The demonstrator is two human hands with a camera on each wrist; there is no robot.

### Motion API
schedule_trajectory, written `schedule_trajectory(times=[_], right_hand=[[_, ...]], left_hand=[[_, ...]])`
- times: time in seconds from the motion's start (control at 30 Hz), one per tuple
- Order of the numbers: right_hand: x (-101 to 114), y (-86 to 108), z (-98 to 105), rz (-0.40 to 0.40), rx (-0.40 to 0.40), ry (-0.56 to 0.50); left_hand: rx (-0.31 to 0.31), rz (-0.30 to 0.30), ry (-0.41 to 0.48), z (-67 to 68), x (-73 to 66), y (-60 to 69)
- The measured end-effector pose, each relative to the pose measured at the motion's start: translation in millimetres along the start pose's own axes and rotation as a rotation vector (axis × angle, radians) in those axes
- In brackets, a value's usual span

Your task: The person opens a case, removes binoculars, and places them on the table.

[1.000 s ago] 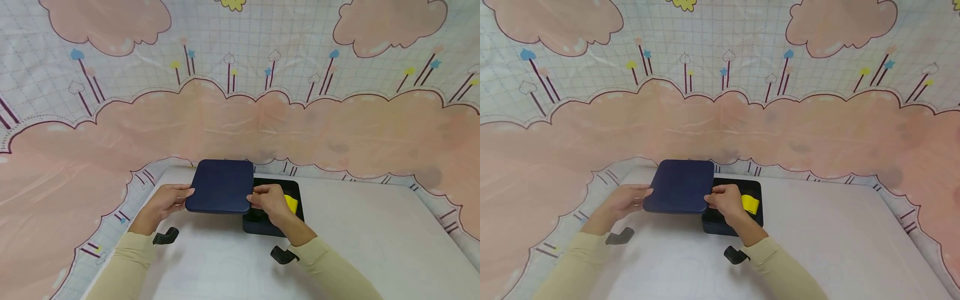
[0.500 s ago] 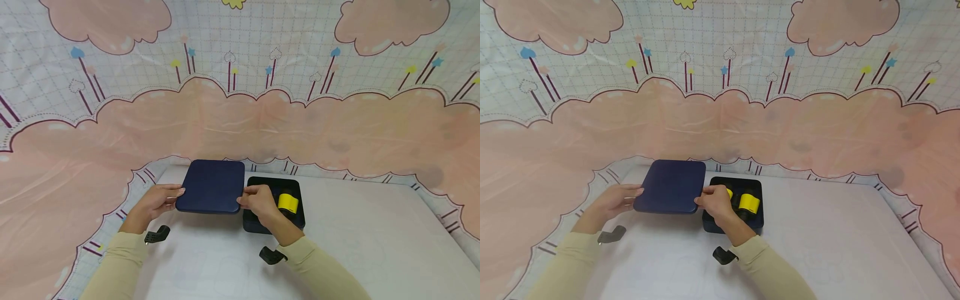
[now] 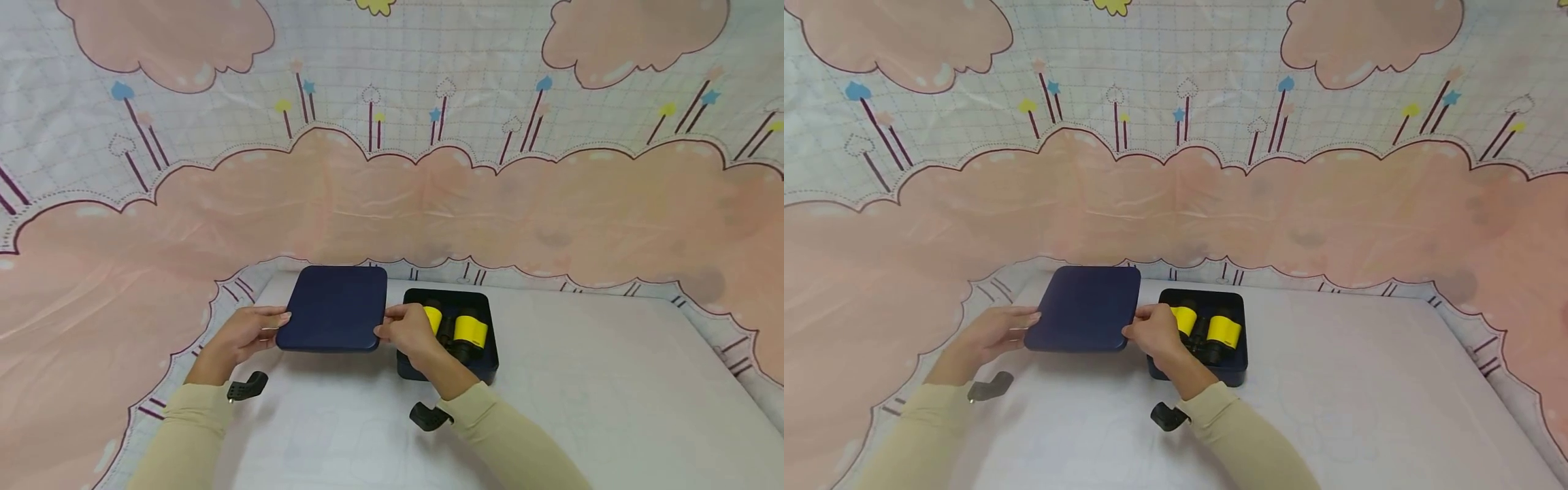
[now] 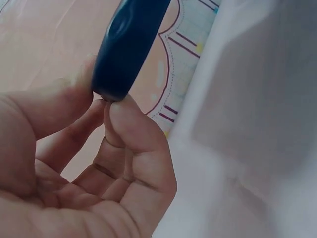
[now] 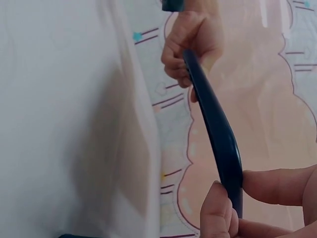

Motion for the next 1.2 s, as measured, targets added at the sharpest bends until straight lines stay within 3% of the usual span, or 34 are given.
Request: schedule_trajectory(times=[0.5,0.8,1.2], right_hand=[[3.8,0.1,-10.3,0.009,-0.017,0.022],[-1.8,0.9,-19.3,-0.018,-0.021,0.021],[-5.9,2.6,-27.8,0.026,-0.041,0.023]], left_hand=[[-0.055,-0.029,-0.063,8.7,0.6,-4.3],[-0.052,-0.033,-0.055,16.0,6.5,-3.3],[-0.034,-0.043,-0.045,19.0,10.3,-0.5]])
Point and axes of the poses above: each hand's wrist, its own y-axis away from the middle knuckle, its own z-axis out of the back of the hand, x = y × z, the point moved 9 cm from there along -y, towards the middle knuckle, and after that the axes turned 11 degrees about -x, right-handed, at the moved point
